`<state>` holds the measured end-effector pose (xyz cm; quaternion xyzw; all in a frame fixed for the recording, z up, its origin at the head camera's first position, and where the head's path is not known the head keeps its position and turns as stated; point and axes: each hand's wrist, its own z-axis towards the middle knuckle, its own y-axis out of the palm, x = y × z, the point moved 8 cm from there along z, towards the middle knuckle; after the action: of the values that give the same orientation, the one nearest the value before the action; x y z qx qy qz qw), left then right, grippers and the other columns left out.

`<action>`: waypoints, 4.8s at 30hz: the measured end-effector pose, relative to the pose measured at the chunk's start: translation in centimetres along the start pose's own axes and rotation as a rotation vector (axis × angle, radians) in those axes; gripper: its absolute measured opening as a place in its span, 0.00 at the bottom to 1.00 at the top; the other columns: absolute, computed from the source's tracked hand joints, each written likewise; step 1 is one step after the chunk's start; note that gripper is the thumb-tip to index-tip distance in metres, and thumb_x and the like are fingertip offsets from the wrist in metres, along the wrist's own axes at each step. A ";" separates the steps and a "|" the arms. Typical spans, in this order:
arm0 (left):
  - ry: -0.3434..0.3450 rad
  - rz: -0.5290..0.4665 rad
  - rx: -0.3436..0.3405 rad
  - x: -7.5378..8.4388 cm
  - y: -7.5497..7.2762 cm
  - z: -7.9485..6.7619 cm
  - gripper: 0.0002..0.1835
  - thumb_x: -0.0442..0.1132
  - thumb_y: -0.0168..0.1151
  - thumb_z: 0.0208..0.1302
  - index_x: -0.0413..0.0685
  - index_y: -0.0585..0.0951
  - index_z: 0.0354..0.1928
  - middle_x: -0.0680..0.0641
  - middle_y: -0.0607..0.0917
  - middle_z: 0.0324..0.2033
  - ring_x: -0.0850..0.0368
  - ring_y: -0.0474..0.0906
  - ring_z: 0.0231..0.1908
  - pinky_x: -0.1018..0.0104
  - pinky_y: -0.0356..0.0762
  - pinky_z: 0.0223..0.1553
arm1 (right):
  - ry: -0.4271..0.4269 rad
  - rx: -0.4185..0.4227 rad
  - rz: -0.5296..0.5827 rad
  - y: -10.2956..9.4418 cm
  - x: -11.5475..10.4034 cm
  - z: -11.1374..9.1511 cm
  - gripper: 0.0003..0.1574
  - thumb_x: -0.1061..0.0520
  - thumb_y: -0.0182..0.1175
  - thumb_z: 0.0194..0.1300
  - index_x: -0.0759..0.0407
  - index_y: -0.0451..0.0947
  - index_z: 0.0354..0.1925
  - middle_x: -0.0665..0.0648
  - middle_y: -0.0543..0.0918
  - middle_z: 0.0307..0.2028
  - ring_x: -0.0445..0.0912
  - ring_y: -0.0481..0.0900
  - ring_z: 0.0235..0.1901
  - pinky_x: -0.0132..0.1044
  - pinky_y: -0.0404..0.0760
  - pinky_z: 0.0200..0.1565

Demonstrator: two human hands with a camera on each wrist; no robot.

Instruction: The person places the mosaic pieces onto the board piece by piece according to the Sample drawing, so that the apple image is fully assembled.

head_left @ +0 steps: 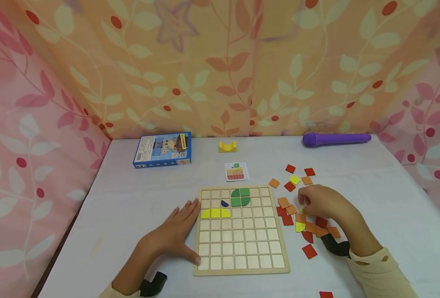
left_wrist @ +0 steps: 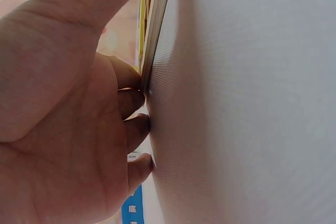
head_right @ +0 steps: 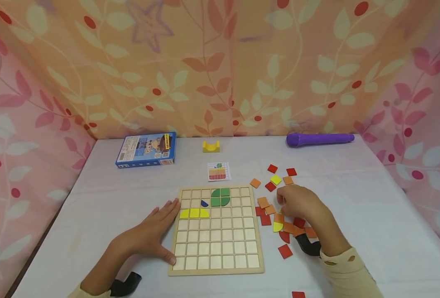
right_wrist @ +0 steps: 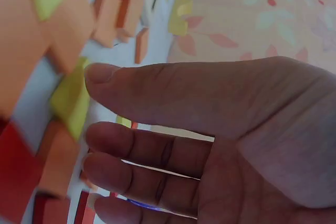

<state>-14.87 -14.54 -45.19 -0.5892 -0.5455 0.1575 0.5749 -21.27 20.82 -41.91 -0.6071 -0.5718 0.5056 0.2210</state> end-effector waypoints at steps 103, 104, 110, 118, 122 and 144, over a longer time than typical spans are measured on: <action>-0.006 -0.006 -0.014 -0.3 0.1 0.2 0.80 0.73 0.79 0.29 0.43 0.45 0.80 0.46 0.43 0.79 0.47 0.35 0.77 0.44 0.36 0.74 | -0.144 0.368 -0.070 -2.3 -3.7 2.3 0.08 0.63 0.67 0.63 0.63 0.87 0.41 0.56 0.85 0.34 0.53 0.82 0.34 0.52 0.82 0.41; -0.008 -0.001 -0.013 -0.3 0.1 0.1 0.80 0.73 0.79 0.29 0.43 0.45 0.80 0.46 0.43 0.79 0.47 0.35 0.77 0.45 0.36 0.74 | -0.109 0.378 -0.079 -2.7 -2.7 2.3 0.09 0.63 0.68 0.63 0.64 0.86 0.43 0.58 0.86 0.36 0.56 0.82 0.39 0.56 0.81 0.44; -0.015 0.013 -0.006 -0.4 0.2 0.0 0.81 0.74 0.78 0.28 0.44 0.45 0.80 0.47 0.43 0.79 0.48 0.35 0.77 0.45 0.36 0.74 | 0.065 0.329 -0.058 -3.3 1.8 3.0 0.16 0.60 0.65 0.64 0.70 0.83 0.46 0.66 0.85 0.40 0.60 0.79 0.40 0.61 0.77 0.48; 0.000 0.001 -0.002 -0.4 0.3 0.1 0.81 0.74 0.78 0.29 0.44 0.45 0.80 0.47 0.43 0.79 0.48 0.35 0.77 0.44 0.36 0.74 | 0.064 0.318 -0.023 -2.9 2.4 3.7 0.20 0.57 0.68 0.63 0.71 0.83 0.48 0.66 0.84 0.38 0.59 0.77 0.38 0.60 0.78 0.48; 0.004 -0.007 0.000 -0.4 0.3 0.0 0.81 0.74 0.78 0.28 0.43 0.45 0.80 0.46 0.43 0.79 0.47 0.35 0.77 0.44 0.36 0.74 | 0.049 0.309 -0.027 -2.6 1.9 4.0 0.18 0.59 0.68 0.62 0.70 0.84 0.47 0.66 0.84 0.40 0.59 0.78 0.39 0.61 0.78 0.50; 0.003 -0.018 -0.011 0.0 -0.1 0.0 0.80 0.72 0.79 0.30 0.42 0.45 0.80 0.45 0.44 0.79 0.46 0.35 0.77 0.43 0.35 0.73 | -0.002 0.212 0.057 -3.0 2.9 3.4 0.15 0.59 0.69 0.56 0.66 0.83 0.41 0.55 0.80 0.29 0.52 0.74 0.33 0.44 0.77 0.36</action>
<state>-14.90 -14.52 -45.12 -0.5879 -0.5506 0.1484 0.5738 -26.16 23.19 -41.73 -0.5957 -0.4981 0.5699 0.2689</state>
